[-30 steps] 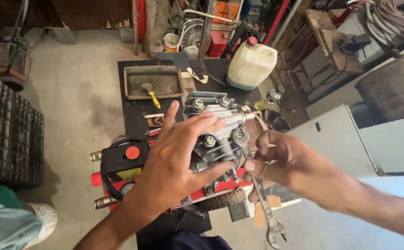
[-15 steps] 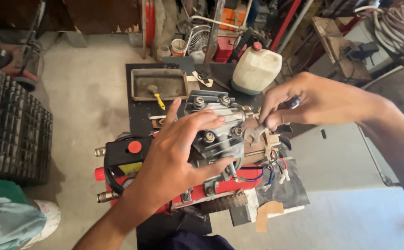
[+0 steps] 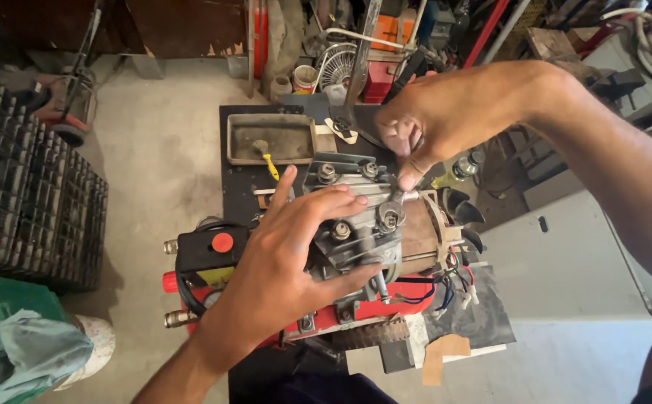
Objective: Using a wrench and fingers to tighten or loosen bolts on the cylinder head of an air compressor pump during a repair process.
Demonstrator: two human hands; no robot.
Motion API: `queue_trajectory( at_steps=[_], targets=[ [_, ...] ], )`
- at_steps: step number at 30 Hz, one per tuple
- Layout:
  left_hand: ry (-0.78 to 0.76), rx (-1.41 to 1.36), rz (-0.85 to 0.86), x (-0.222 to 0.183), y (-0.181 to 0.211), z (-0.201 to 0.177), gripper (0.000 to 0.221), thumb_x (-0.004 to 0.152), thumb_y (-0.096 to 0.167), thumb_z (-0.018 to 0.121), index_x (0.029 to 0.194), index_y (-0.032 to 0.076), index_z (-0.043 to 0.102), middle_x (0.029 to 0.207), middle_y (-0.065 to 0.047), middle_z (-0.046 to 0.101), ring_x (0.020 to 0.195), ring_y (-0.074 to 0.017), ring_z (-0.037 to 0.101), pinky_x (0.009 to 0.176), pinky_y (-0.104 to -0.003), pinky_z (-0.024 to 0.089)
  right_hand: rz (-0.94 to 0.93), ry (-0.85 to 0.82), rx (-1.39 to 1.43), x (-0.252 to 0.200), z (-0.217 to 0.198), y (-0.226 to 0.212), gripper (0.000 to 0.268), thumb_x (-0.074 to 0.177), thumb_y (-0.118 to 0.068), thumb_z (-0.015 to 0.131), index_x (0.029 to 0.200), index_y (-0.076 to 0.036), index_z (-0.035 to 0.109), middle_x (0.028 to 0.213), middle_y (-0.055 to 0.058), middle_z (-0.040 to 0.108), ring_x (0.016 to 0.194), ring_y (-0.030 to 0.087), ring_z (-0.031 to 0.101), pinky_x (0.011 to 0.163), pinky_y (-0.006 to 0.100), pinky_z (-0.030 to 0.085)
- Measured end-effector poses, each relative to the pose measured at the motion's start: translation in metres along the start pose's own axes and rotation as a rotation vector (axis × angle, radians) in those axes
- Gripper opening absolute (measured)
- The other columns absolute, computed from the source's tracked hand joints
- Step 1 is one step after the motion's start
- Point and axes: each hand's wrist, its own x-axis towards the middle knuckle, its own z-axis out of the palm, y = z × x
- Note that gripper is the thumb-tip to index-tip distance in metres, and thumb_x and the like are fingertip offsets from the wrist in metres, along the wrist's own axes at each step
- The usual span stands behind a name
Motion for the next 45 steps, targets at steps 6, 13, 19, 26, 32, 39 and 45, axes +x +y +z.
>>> queue_trajectory(
  at_steps=[6,13,19,26,32,39,45],
  targets=[
    [0.009,-0.007,-0.009,0.0,0.0,0.0,0.069,0.084,0.038,0.086,0.131,0.001,0.052,0.125,-0.011,0.074,0.128,-0.0274,0.066,0.128,-0.065,0.024,0.056,-0.011,-0.057,-0.014,0.013,0.009,0.038,0.087,-0.048,0.08,0.079,-0.015,0.062,0.075,-0.003,0.065,0.068,0.012,0.061,0.068,0.027,0.055],
    [0.02,-0.006,-0.013,-0.001,-0.003,0.002,0.067,0.085,0.038,0.085,0.131,0.001,0.054,0.127,-0.011,0.073,0.129,-0.026,0.065,0.127,-0.065,0.025,0.154,-0.095,0.386,-0.05,0.082,0.019,0.026,0.093,-0.041,0.065,0.088,-0.016,0.07,0.079,-0.002,0.071,0.074,0.011,0.074,0.071,0.027,0.075],
    [0.004,0.02,-0.005,0.0,-0.002,0.0,0.065,0.086,0.038,0.085,0.13,0.001,0.055,0.128,-0.009,0.072,0.128,-0.0248,0.066,0.126,-0.064,0.027,0.21,0.103,1.505,-0.067,0.138,-0.041,0.03,0.09,0.0,0.071,0.108,-0.001,0.046,0.082,0.03,0.077,0.051,0.042,0.074,0.049,0.053,0.069],
    [-0.015,0.048,-0.004,0.0,-0.001,-0.001,0.066,0.085,0.036,0.086,0.132,0.001,0.055,0.132,-0.012,0.069,0.131,-0.0269,0.065,0.127,-0.065,0.025,0.006,0.647,1.096,-0.091,0.157,-0.014,0.015,0.09,-0.016,0.069,0.102,-0.008,0.067,0.093,0.007,0.085,0.082,0.016,0.075,0.068,0.031,0.059],
    [-0.035,0.067,-0.008,-0.002,0.004,-0.002,0.065,0.086,0.034,0.085,0.133,0.001,0.054,0.134,-0.011,0.068,0.134,-0.0289,0.062,0.127,-0.066,0.024,-0.172,0.773,0.827,-0.067,0.162,0.047,0.03,0.103,-0.028,0.049,0.113,-0.008,0.069,0.073,0.001,0.063,0.059,0.009,0.056,0.051,0.021,0.045],
    [-0.114,0.235,-0.009,0.002,0.009,-0.006,0.07,0.084,0.045,0.078,0.133,0.001,0.055,0.138,-0.019,0.066,0.126,-0.0291,0.068,0.127,-0.074,0.019,-0.237,0.812,0.666,-0.021,0.166,0.069,0.016,0.086,-0.026,0.084,0.096,-0.015,0.078,0.057,-0.004,0.049,0.045,0.006,0.038,0.044,0.024,0.03],
    [-0.217,0.318,-0.064,0.049,0.043,0.0,0.065,0.085,0.049,0.073,0.13,0.004,0.061,0.134,-0.009,0.067,0.133,-0.0256,0.061,0.128,-0.065,0.015,-0.576,0.915,0.686,0.02,0.167,0.084,0.021,0.086,-0.017,0.085,0.097,-0.011,0.069,0.098,-0.001,0.072,0.083,0.008,0.064,0.058,0.022,0.043]
  ],
)
